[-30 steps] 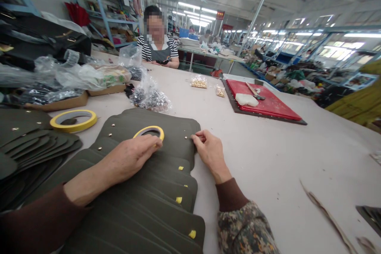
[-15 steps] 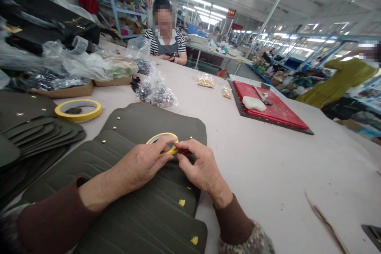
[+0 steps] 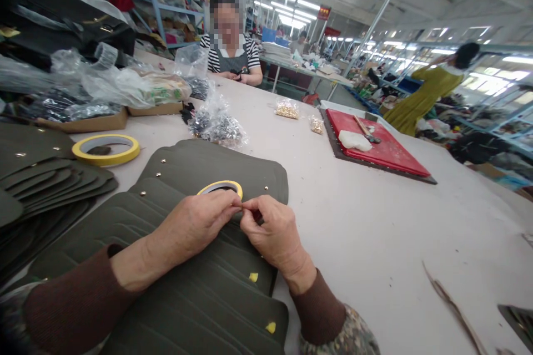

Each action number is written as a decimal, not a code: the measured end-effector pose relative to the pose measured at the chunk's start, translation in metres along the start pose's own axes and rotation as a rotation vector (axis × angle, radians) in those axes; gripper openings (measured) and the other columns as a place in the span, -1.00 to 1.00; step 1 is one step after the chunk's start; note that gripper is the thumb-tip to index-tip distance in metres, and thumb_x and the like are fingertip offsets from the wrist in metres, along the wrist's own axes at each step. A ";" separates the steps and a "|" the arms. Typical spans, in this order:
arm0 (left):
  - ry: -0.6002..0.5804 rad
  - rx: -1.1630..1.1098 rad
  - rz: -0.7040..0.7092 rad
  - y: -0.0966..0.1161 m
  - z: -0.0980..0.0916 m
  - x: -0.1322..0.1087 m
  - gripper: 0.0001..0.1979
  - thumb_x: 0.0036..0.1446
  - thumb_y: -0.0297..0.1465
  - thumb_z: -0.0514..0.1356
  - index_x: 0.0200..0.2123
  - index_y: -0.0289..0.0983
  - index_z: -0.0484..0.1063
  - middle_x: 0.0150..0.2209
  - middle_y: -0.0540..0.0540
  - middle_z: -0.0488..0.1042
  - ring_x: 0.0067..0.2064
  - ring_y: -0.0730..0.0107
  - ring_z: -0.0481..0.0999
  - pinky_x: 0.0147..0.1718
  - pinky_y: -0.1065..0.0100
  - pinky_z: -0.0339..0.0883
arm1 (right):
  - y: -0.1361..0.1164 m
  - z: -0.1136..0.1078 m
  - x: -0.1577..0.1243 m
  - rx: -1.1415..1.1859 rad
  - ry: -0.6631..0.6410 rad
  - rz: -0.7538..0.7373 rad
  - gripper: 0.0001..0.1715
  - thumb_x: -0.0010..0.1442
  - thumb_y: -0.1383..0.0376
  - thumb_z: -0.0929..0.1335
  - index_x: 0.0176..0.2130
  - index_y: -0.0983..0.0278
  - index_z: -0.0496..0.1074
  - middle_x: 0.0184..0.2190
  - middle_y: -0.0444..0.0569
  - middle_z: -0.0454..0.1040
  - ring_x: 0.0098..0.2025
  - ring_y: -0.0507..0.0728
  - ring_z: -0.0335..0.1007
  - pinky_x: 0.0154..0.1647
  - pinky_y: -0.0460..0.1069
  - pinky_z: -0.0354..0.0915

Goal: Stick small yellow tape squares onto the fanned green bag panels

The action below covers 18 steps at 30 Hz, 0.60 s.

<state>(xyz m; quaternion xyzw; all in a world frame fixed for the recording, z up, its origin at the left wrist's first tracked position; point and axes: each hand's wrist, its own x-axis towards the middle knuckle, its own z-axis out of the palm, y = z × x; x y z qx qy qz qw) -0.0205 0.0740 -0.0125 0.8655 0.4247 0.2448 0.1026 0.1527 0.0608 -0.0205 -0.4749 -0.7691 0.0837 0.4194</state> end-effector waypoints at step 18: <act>-0.178 0.198 0.008 0.000 0.014 0.007 -0.86 0.27 -0.47 -0.02 -0.22 -0.25 0.33 -0.28 -0.10 0.45 -0.22 0.25 0.39 -0.21 0.25 0.31 | 0.051 -0.004 0.002 0.514 -0.083 0.838 -0.75 -0.09 0.21 0.49 -0.43 0.34 0.50 -0.62 -0.10 0.50 -0.59 -0.02 0.41 -0.53 -0.11 0.40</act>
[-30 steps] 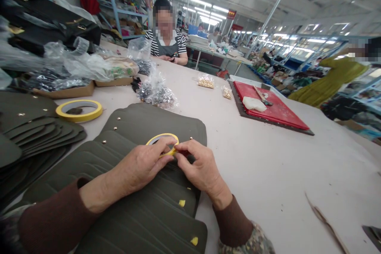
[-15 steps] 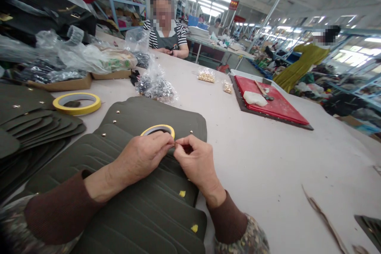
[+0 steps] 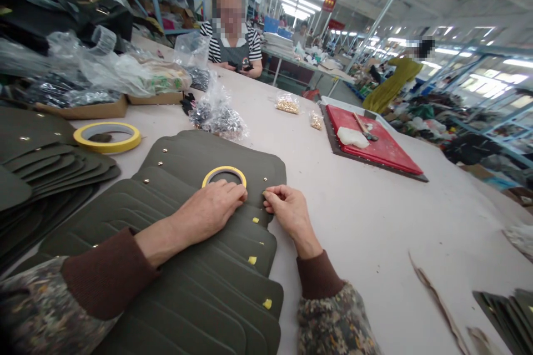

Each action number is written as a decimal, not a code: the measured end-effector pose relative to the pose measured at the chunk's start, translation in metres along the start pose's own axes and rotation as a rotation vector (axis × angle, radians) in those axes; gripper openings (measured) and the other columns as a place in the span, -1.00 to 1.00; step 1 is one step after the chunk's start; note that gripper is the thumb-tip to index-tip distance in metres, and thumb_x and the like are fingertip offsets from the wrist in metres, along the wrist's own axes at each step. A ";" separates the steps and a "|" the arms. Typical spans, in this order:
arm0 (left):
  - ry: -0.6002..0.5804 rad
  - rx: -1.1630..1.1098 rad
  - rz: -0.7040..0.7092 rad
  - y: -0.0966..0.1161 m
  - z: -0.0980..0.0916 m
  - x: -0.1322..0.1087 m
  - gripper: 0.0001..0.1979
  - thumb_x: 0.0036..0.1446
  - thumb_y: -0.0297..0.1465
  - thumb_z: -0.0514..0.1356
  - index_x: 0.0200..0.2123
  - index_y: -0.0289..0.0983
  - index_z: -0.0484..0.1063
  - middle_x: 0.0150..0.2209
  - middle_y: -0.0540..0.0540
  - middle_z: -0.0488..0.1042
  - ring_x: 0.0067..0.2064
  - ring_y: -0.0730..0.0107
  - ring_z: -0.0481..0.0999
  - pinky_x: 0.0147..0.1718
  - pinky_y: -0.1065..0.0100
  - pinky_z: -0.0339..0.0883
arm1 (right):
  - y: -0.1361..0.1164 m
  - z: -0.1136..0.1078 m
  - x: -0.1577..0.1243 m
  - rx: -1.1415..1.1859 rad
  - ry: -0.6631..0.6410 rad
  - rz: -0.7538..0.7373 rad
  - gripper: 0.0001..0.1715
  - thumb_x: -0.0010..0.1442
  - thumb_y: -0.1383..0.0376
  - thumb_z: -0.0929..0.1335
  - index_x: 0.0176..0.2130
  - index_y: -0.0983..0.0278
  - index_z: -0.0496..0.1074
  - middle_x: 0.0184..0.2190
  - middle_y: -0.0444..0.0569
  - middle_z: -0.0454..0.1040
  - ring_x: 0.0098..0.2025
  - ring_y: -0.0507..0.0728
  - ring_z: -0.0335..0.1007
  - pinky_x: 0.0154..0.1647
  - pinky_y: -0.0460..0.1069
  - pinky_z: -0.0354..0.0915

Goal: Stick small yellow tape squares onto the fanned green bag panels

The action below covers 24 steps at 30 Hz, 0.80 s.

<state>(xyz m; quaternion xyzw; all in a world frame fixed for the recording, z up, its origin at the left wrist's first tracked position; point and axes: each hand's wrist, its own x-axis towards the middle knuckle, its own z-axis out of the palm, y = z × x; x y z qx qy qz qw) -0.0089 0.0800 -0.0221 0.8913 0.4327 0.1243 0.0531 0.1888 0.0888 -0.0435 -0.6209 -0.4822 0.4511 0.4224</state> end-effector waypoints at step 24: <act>-0.034 -0.080 0.108 -0.001 0.005 -0.004 -0.88 0.25 -0.48 0.02 -0.22 -0.21 0.33 -0.27 -0.06 0.43 -0.21 0.26 0.38 -0.27 0.30 0.30 | -0.004 -0.004 -0.027 -0.534 -0.124 -0.157 -0.81 0.09 0.23 0.34 -0.34 0.28 0.51 -0.70 -0.19 0.40 -0.69 -0.01 0.27 -0.67 -0.12 0.18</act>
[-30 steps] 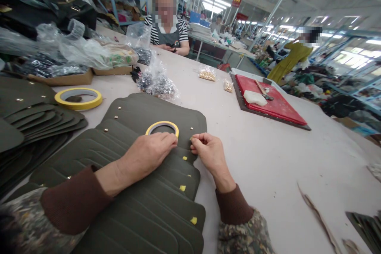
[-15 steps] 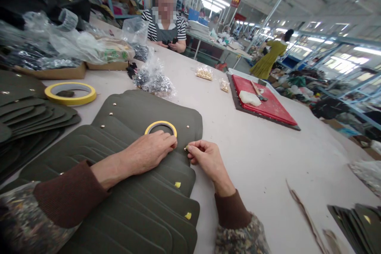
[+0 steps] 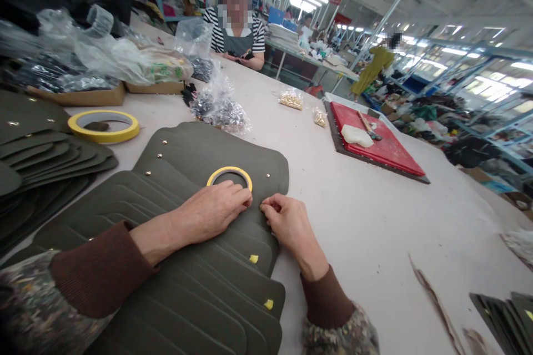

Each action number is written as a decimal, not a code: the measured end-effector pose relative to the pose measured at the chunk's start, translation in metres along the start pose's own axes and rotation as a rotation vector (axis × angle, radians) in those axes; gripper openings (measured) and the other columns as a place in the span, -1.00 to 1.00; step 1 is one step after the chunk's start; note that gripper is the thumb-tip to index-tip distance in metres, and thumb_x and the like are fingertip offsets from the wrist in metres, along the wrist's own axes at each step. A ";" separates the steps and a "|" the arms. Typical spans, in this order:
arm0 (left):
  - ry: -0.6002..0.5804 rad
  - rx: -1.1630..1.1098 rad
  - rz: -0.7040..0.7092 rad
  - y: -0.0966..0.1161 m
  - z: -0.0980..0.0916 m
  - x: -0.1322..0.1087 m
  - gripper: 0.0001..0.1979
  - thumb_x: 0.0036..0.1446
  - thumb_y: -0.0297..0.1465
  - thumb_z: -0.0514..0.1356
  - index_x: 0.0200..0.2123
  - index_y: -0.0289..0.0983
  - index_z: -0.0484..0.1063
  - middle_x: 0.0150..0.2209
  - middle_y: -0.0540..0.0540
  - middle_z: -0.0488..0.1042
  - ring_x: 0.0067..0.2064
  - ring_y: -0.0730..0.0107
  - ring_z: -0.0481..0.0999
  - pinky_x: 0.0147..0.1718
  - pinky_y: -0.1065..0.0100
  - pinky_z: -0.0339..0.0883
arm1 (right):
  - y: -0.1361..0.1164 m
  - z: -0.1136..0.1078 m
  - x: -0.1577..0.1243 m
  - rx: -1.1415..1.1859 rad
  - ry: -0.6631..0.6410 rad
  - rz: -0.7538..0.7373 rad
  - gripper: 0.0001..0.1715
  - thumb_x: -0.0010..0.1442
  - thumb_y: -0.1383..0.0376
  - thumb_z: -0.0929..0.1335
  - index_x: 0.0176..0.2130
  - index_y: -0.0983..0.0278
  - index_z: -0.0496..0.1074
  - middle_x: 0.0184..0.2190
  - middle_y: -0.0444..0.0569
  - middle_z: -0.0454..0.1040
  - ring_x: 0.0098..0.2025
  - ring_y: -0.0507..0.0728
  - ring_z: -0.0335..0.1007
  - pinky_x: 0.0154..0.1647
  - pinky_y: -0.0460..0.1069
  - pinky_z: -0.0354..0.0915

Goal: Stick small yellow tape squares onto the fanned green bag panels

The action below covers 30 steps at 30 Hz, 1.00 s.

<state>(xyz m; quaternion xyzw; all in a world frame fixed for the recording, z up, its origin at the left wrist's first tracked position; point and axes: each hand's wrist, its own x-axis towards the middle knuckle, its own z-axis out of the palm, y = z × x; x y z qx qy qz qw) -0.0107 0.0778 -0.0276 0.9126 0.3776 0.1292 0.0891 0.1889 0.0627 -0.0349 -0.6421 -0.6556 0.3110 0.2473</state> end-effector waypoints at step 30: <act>0.228 -0.233 0.007 -0.003 -0.006 -0.008 -0.63 0.26 -0.41 0.06 0.12 -0.19 0.14 -0.10 -0.07 0.54 -0.10 0.31 0.57 -0.19 0.37 0.43 | -0.013 0.003 -0.010 0.078 0.211 -0.551 -0.78 0.18 0.36 0.33 -0.14 0.24 0.48 -0.27 -0.02 0.55 -0.33 0.06 0.45 -0.26 -0.03 0.37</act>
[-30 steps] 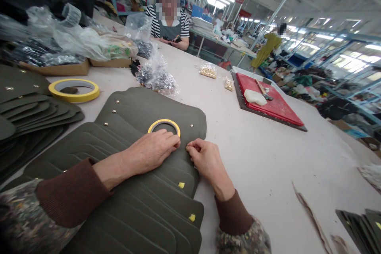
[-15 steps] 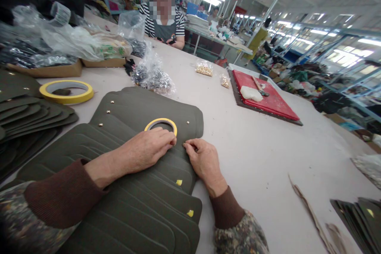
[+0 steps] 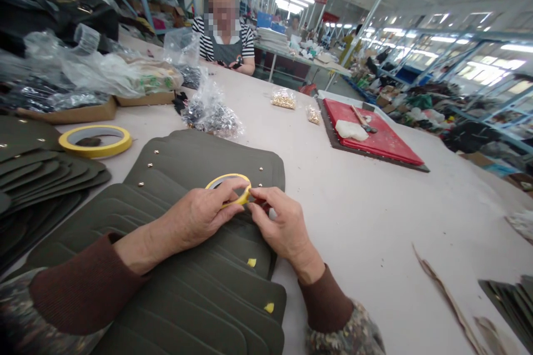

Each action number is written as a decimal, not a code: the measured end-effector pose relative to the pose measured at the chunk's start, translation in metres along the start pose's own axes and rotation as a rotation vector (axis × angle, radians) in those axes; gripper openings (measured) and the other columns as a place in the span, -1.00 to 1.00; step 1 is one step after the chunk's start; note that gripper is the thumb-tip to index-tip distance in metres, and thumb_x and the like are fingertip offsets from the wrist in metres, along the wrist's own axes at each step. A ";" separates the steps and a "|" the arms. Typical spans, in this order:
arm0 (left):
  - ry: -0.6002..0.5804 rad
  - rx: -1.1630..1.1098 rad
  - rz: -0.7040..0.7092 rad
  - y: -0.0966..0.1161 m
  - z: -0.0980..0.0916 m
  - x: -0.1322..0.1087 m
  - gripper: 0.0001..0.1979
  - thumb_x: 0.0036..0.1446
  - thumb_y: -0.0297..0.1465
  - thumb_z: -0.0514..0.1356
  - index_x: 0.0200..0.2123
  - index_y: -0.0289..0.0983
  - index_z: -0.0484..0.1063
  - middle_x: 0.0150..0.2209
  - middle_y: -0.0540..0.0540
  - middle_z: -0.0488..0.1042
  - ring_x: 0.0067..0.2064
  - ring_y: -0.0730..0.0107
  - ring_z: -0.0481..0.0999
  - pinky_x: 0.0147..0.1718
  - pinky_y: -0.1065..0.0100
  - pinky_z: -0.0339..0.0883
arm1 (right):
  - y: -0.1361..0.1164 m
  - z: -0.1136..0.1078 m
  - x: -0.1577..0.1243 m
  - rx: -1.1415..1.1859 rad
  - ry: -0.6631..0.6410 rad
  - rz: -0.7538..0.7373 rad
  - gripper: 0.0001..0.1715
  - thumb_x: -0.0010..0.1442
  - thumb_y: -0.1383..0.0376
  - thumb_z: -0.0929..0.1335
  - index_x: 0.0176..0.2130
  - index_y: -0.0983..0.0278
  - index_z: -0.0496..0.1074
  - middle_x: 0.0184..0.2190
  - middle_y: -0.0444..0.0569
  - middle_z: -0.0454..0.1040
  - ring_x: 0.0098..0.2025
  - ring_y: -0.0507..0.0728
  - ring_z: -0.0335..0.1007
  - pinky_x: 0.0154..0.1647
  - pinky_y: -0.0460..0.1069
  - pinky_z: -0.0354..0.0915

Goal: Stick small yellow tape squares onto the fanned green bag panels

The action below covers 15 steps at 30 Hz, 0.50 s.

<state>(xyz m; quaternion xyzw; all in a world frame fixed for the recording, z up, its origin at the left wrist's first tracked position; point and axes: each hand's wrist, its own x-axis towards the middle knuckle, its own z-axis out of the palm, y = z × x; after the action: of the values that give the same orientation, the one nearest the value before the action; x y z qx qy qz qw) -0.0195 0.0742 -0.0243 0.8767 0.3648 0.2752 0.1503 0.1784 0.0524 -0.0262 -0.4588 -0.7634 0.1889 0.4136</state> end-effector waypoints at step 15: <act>0.010 0.010 -0.022 0.003 0.002 0.009 -0.88 0.27 -0.46 0.03 -0.28 -0.26 0.35 -0.34 -0.03 0.47 -0.28 0.36 0.49 -0.31 0.38 0.31 | -0.011 0.015 0.003 -0.253 0.173 -0.108 -0.84 0.11 0.44 0.30 -0.41 0.29 0.48 -0.54 -0.09 0.48 -0.52 0.01 0.36 -0.46 -0.09 0.29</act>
<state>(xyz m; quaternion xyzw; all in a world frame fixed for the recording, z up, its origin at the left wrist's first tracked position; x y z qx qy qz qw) -0.0118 0.0780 -0.0209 0.8720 0.3765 0.2761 0.1469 0.1600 0.0506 -0.0265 -0.4801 -0.7662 0.0286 0.4261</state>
